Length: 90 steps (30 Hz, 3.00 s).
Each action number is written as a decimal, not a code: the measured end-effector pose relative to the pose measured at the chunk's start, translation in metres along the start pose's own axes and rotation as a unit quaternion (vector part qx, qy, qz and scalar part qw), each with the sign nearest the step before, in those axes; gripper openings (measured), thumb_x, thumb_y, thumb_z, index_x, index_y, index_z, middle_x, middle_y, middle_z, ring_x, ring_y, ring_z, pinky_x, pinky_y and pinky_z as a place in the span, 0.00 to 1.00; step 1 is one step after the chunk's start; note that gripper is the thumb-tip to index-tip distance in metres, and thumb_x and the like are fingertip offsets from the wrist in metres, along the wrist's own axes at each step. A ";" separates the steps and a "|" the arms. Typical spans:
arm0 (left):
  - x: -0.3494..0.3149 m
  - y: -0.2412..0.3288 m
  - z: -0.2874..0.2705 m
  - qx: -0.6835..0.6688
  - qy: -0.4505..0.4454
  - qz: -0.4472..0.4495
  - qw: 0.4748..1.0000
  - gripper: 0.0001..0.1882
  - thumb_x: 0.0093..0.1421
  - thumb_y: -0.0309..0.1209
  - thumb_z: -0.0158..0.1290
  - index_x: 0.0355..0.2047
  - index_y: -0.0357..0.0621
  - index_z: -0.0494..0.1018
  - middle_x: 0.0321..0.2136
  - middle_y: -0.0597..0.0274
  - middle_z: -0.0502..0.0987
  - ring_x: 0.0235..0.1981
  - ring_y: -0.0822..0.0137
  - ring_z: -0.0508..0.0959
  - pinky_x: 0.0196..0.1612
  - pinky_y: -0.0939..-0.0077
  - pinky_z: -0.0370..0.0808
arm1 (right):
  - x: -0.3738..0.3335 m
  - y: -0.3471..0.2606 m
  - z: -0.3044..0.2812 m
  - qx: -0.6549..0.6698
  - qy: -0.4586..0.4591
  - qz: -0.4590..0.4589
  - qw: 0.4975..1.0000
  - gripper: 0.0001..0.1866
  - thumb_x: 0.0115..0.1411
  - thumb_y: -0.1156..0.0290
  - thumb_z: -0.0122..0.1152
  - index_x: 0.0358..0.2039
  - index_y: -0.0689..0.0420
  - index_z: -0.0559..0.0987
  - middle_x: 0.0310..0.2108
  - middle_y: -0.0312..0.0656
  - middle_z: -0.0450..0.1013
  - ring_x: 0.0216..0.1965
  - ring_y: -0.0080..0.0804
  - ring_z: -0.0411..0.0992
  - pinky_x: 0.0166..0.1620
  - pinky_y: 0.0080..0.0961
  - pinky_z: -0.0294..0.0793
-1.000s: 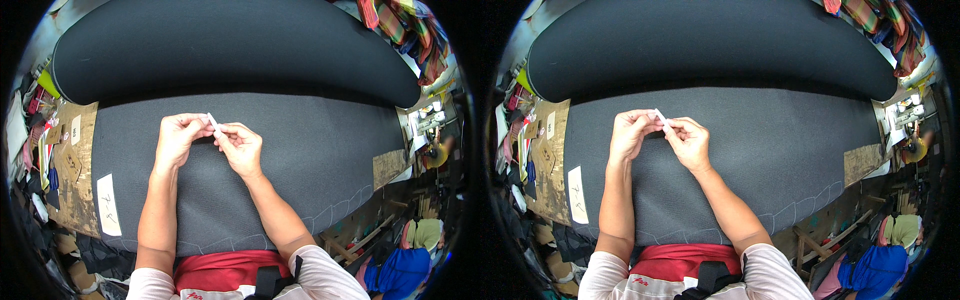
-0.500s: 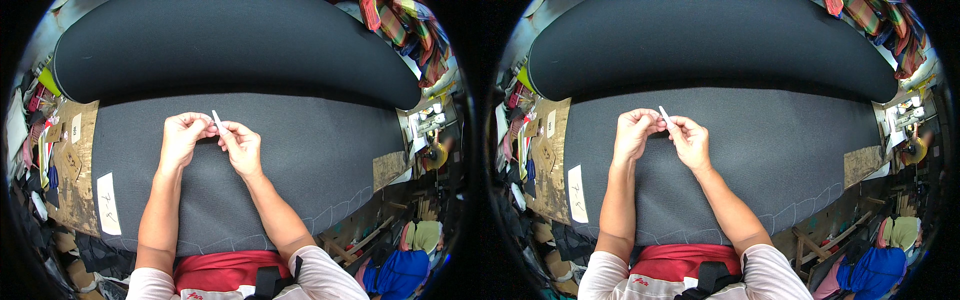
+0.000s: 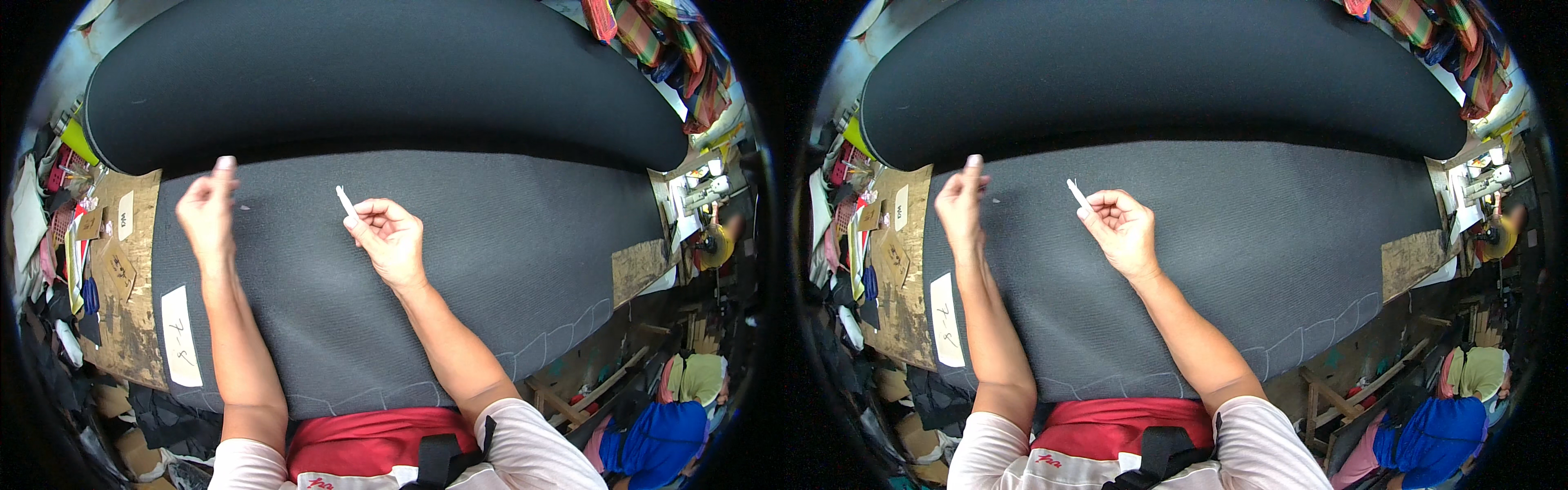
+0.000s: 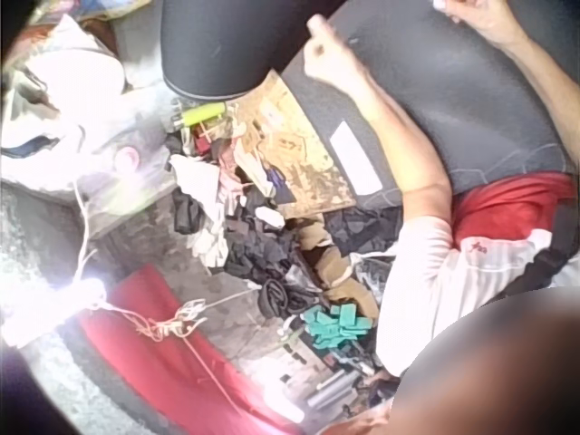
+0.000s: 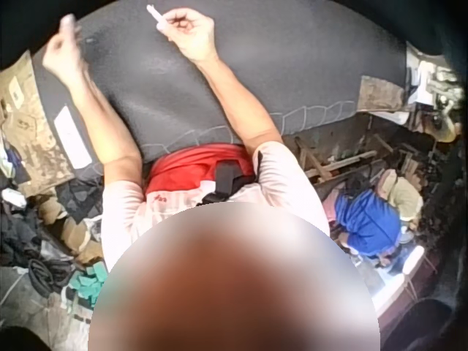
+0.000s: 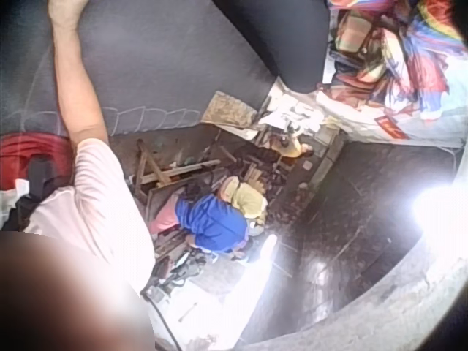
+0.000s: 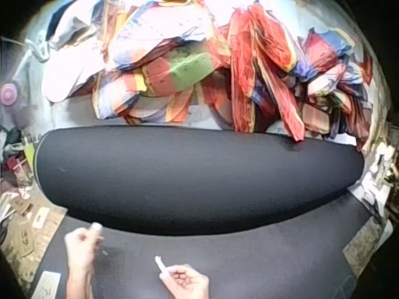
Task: The person uses a white chalk-like marker to write on small paper tags and then traces outlines onto a large black fabric roll. They repeatedly place tags on the fabric, write on them, and draw lines on the fabric surface.
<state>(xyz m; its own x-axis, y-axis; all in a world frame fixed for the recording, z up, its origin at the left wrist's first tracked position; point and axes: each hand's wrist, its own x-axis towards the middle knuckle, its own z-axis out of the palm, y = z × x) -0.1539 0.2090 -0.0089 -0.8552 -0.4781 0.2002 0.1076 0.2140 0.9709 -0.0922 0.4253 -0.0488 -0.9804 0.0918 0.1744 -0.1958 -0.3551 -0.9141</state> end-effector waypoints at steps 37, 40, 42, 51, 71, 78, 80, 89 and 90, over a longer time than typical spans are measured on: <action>-0.061 0.084 0.002 -0.292 -0.187 0.163 0.924 0.17 0.51 0.14 0.57 0.44 0.30 0.73 0.35 0.53 0.77 0.36 0.68 0.78 0.42 0.76 0.79 | 0.050 -0.118 0.080 -0.082 -0.204 -0.019 0.975 0.08 0.51 0.77 0.67 0.31 0.62 0.76 0.28 0.38 0.74 0.31 0.19 0.74 0.37 0.16 0.78; -0.057 0.087 -0.008 -0.316 -0.180 0.153 0.919 0.15 0.51 0.14 0.58 0.41 0.30 0.73 0.35 0.54 0.77 0.37 0.68 0.78 0.42 0.75 0.79 | 0.047 -0.121 0.092 -0.077 -0.219 -0.053 0.971 0.07 0.51 0.78 0.66 0.30 0.63 0.77 0.28 0.38 0.75 0.30 0.19 0.74 0.37 0.16 0.78; -0.056 0.089 -0.014 -0.322 -0.171 0.154 0.919 0.14 0.50 0.14 0.58 0.39 0.31 0.74 0.35 0.55 0.77 0.37 0.70 0.78 0.41 0.77 0.79 | 0.036 -0.114 0.100 -0.077 -0.171 -0.079 0.979 0.06 0.51 0.79 0.65 0.30 0.64 0.77 0.27 0.39 0.75 0.30 0.20 0.74 0.36 0.17 0.77; -0.059 0.089 -0.014 -0.239 -0.193 0.158 0.938 0.11 0.47 0.14 0.59 0.33 0.33 0.77 0.31 0.56 0.79 0.33 0.70 0.79 0.38 0.78 0.79 | 0.007 -0.078 0.105 0.033 -0.034 -0.231 0.972 0.06 0.52 0.85 0.61 0.32 0.66 0.78 0.35 0.43 0.73 0.35 0.24 0.74 0.40 0.19 0.77; -0.054 0.086 -0.009 -0.143 -0.210 0.243 0.936 0.09 0.46 0.16 0.60 0.29 0.35 0.78 0.26 0.57 0.79 0.28 0.72 0.78 0.32 0.81 0.76 | 0.016 -0.085 0.087 -0.046 -0.046 -0.181 0.981 0.04 0.49 0.85 0.62 0.28 0.66 0.79 0.32 0.41 0.73 0.31 0.21 0.74 0.32 0.13 0.74; -0.038 0.086 -0.026 0.021 -0.039 0.355 0.934 0.17 0.42 0.21 0.65 0.36 0.39 0.78 0.39 0.57 0.77 0.43 0.66 0.75 0.44 0.73 0.73 | 0.025 -0.074 0.083 0.116 -0.093 -0.096 0.984 0.06 0.57 0.85 0.55 0.36 0.66 0.75 0.31 0.45 0.73 0.30 0.27 0.74 0.33 0.19 0.78; -0.035 0.084 -0.024 -0.048 0.137 0.295 0.945 0.26 0.45 0.26 0.65 0.47 0.39 0.72 0.48 0.56 0.72 0.51 0.64 0.71 0.49 0.72 0.71 | 0.025 -0.065 0.088 0.274 -0.013 -0.017 0.962 0.03 0.60 0.82 0.52 0.33 0.65 0.75 0.28 0.48 0.74 0.29 0.32 0.75 0.32 0.22 0.79; -0.021 0.072 -0.026 -0.425 0.017 0.006 0.905 0.24 0.69 0.44 0.38 0.56 0.37 0.60 0.14 0.69 0.64 0.08 0.83 0.59 0.17 0.86 0.66 | -0.021 -0.038 0.137 0.274 -0.146 0.223 0.924 0.05 0.62 0.78 0.51 0.35 0.67 0.74 0.31 0.48 0.75 0.26 0.30 0.75 0.28 0.20 0.76; -0.019 0.071 -0.031 -0.416 0.013 0.004 0.909 0.25 0.69 0.44 0.37 0.56 0.36 0.60 0.14 0.69 0.63 0.08 0.83 0.58 0.16 0.86 0.65 | -0.021 -0.040 0.136 0.235 -0.170 0.213 0.933 0.06 0.62 0.78 0.51 0.35 0.67 0.74 0.31 0.48 0.75 0.26 0.30 0.75 0.27 0.20 0.76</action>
<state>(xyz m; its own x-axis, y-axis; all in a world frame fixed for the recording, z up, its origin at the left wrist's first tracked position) -0.1142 0.2069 0.0602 -0.8415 -0.5019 0.1999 0.4695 -0.4963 0.7302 -0.0669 0.3106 0.0341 -0.9066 -0.4218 0.0105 0.3028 -0.6678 -0.6800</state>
